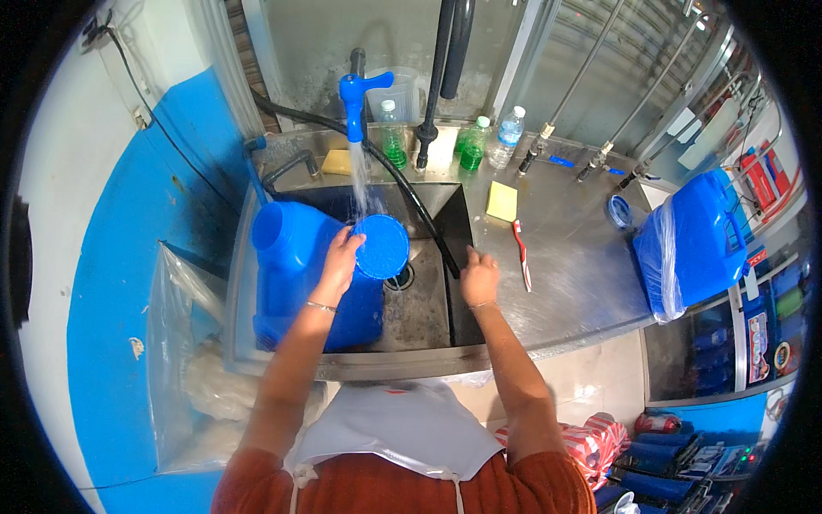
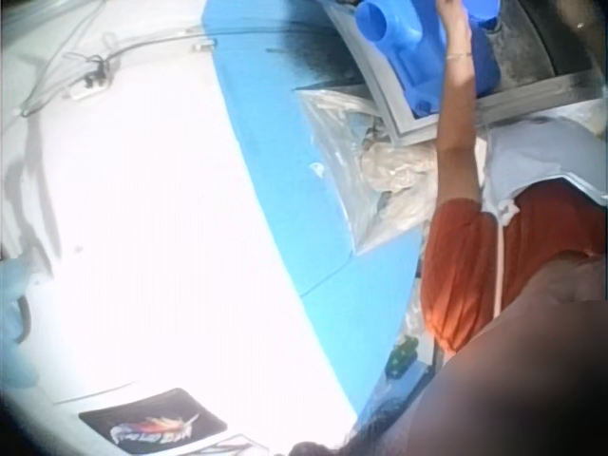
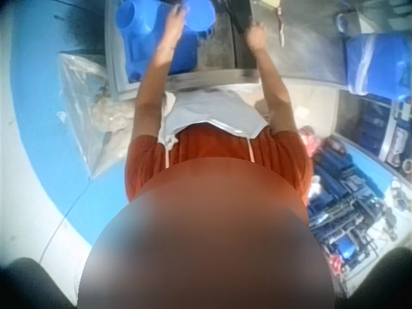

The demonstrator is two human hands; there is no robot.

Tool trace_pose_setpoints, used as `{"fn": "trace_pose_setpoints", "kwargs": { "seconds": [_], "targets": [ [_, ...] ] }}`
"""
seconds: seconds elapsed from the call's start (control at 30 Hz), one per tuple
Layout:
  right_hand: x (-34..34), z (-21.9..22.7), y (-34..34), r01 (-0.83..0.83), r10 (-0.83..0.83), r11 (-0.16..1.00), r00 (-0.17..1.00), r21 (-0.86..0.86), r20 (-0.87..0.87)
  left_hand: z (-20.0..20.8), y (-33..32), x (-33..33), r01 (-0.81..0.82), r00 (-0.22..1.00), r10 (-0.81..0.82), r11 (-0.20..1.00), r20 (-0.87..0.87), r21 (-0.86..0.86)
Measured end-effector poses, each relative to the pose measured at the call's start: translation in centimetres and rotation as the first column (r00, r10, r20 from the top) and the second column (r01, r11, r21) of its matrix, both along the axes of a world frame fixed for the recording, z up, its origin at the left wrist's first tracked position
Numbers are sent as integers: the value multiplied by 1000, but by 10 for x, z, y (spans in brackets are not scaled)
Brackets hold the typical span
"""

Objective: The person retrieves a blue plastic container, removes a plastic wrap, and washes it with a sponge and water at a sink. They then use a heat gun on the container's cap, wash the cap with a toothbrush, and rinse the container again.

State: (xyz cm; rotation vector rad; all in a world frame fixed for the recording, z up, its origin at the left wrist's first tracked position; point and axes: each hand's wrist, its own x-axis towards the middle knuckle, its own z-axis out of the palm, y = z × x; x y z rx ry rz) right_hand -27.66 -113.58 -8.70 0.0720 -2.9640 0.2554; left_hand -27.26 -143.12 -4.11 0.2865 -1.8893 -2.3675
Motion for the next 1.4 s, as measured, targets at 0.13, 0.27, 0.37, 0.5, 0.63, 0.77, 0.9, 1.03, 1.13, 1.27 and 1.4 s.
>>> {"fn": "trace_pose_setpoints", "kwargs": {
  "seconds": [0.13, 0.27, 0.37, 0.5, 0.63, 0.77, 0.9, 1.03, 1.13, 1.27, 1.4],
  "targets": [
    [-4, 41, -48, -308, 240, 887, 944, -344, -228, -9, 15, -6, -77, 996, 80, 994, -31, 73],
    [6, 79, -95, -528, 392, 774, 833, -349, -391, -12, 26, -2, -95, 994, 100, 990, -47, 100],
    [11, 90, -119, -484, 395, 814, 866, -320, -306, -13, 31, 0, -161, 987, 162, 983, -3, 84],
    [9, 88, -133, -415, 340, 857, 900, -305, -272, -18, 35, 4, -233, 969, 232, 973, -82, -2],
    [7, 79, -140, -432, 332, 851, 883, -299, -332, -24, 35, 4, -297, 953, 289, 951, -86, -85],
    [-14, 71, -141, -274, 219, 903, 956, -331, -194, -23, 44, 7, -324, 942, 287, 914, -176, -243],
    [-60, 57, -101, -1, -63, 898, 990, -440, -129, -13, 58, 25, -127, 988, 87, 928, -127, -351],
    [-64, 22, -12, 245, -256, 965, 956, -88, -141, 0, 41, 27, -131, 986, 138, 988, -89, 82],
    [-40, 9, 26, 303, -304, 944, 953, 133, -11, 6, 13, 19, -143, 984, 166, 951, -62, 276],
    [-31, 38, -18, 100, -67, 993, 922, 66, -381, 4, 6, 11, -143, 990, 141, 957, 28, 252],
    [-39, 92, -100, -612, 486, 597, 790, -519, -373, -1, 11, 12, -103, 993, 113, 966, -28, 237]
  ]
}}
